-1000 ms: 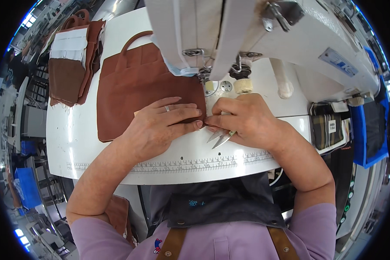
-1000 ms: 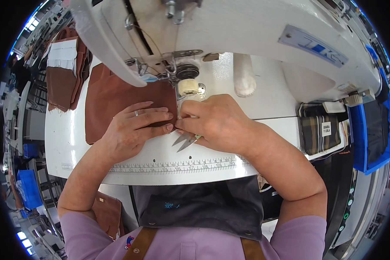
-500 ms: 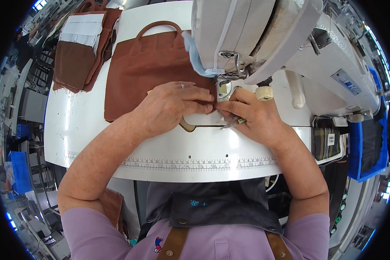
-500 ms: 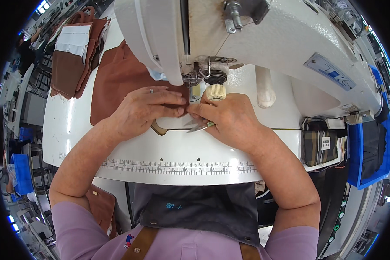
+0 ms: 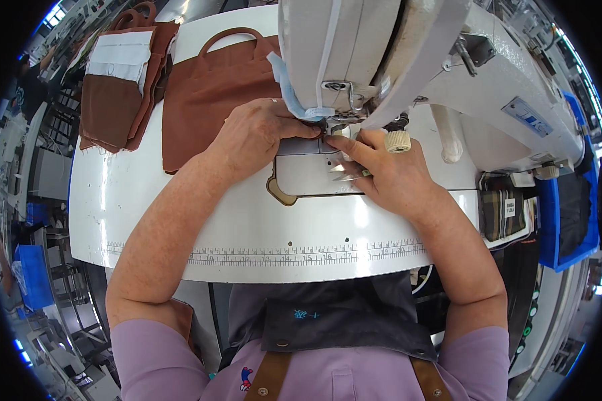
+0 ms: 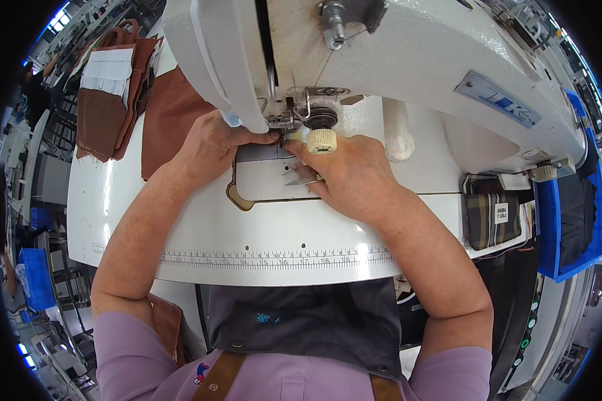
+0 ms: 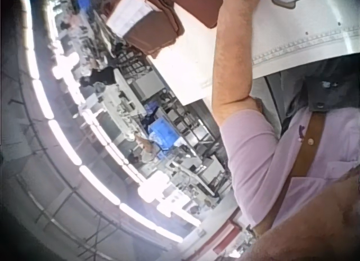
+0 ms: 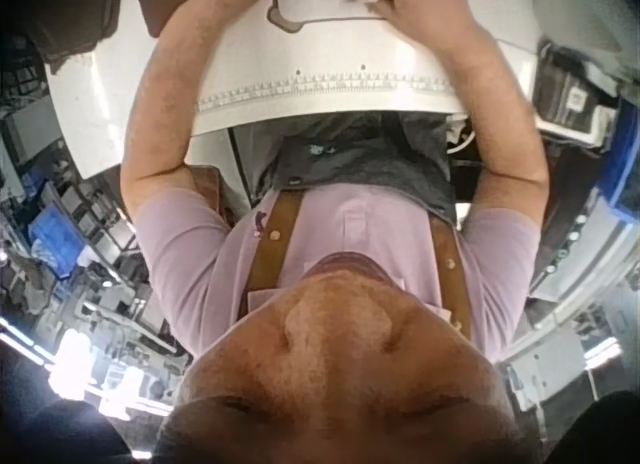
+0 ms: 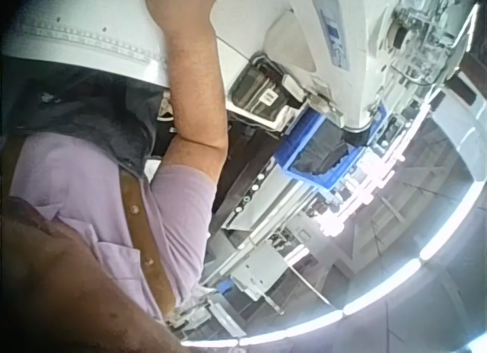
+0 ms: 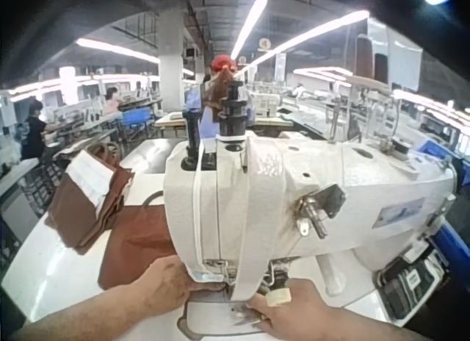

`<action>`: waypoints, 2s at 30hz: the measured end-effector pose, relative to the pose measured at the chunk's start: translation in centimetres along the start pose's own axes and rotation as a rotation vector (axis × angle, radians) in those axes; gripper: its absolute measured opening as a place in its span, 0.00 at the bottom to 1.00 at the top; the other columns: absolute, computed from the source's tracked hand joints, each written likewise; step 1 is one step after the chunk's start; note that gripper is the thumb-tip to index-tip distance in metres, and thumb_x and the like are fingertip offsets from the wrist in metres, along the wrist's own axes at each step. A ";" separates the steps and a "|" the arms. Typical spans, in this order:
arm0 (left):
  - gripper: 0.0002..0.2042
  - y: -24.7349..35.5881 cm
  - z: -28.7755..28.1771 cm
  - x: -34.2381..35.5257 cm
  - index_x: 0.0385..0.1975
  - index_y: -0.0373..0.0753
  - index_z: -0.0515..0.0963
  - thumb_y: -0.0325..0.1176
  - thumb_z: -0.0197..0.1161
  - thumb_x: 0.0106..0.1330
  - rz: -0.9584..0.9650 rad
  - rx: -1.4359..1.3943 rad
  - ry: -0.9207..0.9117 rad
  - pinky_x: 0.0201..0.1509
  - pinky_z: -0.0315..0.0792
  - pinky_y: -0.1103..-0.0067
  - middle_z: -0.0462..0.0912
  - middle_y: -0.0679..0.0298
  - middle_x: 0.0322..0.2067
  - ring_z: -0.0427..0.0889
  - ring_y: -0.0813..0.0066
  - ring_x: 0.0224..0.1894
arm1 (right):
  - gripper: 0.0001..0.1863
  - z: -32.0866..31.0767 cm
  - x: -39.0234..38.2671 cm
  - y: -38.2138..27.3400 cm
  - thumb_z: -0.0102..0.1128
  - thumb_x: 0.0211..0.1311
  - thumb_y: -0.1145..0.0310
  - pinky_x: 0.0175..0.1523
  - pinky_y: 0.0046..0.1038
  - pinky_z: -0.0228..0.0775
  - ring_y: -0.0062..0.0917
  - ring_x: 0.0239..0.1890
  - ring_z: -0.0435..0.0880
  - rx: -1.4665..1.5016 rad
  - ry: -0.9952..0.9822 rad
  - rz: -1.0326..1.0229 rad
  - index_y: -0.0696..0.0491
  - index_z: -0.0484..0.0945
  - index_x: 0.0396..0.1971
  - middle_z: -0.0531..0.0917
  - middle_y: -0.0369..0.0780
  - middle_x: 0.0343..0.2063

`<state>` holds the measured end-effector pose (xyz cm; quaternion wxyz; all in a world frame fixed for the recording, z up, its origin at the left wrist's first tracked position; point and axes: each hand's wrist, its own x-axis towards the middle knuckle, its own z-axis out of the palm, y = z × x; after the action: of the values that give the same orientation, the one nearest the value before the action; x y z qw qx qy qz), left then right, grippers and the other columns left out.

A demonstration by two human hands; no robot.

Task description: The person operates an industrial sewing machine to stitch the edges of brown fabric bags. They guide the material under the needle, use scissors to trim threads, and stack the finished items on the table. The process involves repetitive sewing and cutting actions on multiple identical units.

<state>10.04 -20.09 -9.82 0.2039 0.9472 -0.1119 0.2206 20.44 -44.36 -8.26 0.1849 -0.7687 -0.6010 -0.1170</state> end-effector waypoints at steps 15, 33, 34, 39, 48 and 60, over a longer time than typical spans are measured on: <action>0.22 0.0 0.0 0.3 0.42 0.43 0.91 0.11 0.56 0.56 -0.048 -0.073 -0.006 0.52 0.82 0.69 0.89 0.55 0.45 0.88 0.55 0.46 | 0.06 -3.9 -5.1 -0.5 0.69 0.64 0.66 0.29 0.35 0.74 0.33 0.22 0.82 0.037 0.077 0.153 0.50 0.84 0.36 0.80 0.36 0.25; 0.25 8.3 -0.1 -0.7 0.61 0.25 0.75 0.14 0.47 0.61 -0.194 0.254 -0.230 0.69 0.73 0.60 0.78 0.40 0.60 0.76 0.41 0.65 | 0.12 -11.4 -18.3 5.3 0.74 0.58 0.63 0.36 0.31 0.76 0.34 0.31 0.85 -0.198 0.450 0.635 0.54 0.86 0.38 0.82 0.41 0.36; 0.25 8.9 0.0 -0.5 0.61 0.25 0.75 0.16 0.48 0.61 -0.216 0.275 -0.234 0.69 0.73 0.60 0.79 0.39 0.60 0.77 0.42 0.64 | 0.14 -12.1 -19.3 6.3 0.73 0.59 0.61 0.38 0.32 0.77 0.34 0.33 0.85 -0.239 0.428 0.666 0.54 0.86 0.40 0.82 0.42 0.37; 0.24 9.9 -0.1 0.2 0.59 0.28 0.78 0.22 0.55 0.61 -0.265 0.325 -0.242 0.64 0.75 0.61 0.80 0.39 0.59 0.81 0.44 0.60 | 0.24 -12.9 -21.5 9.3 0.72 0.58 0.50 0.46 0.38 0.77 0.39 0.41 0.85 -0.315 0.376 0.694 0.56 0.87 0.45 0.81 0.45 0.42; 0.21 5.4 -2.7 -0.1 0.56 0.33 0.82 0.34 0.63 0.63 0.080 0.226 -0.199 0.64 0.70 0.61 0.83 0.47 0.52 0.80 0.48 0.54 | 0.33 -13.0 -21.1 10.7 0.67 0.58 0.37 0.46 0.40 0.77 0.40 0.44 0.83 -0.482 0.259 0.840 0.55 0.88 0.44 0.80 0.45 0.42; 0.32 7.9 -0.1 -2.7 0.70 0.37 0.69 0.40 0.64 0.66 -0.247 0.125 -0.209 0.79 0.40 0.43 0.67 0.46 0.71 0.59 0.46 0.76 | 0.37 -11.5 -24.3 4.5 0.84 0.40 0.50 0.42 0.33 0.79 0.35 0.38 0.84 -0.169 0.464 0.649 0.52 0.82 0.50 0.78 0.44 0.46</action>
<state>5.25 -26.75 -8.37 0.1573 0.9824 -0.0012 0.1010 19.19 -71.61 -8.33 0.2790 -0.8842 -0.2576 -0.2720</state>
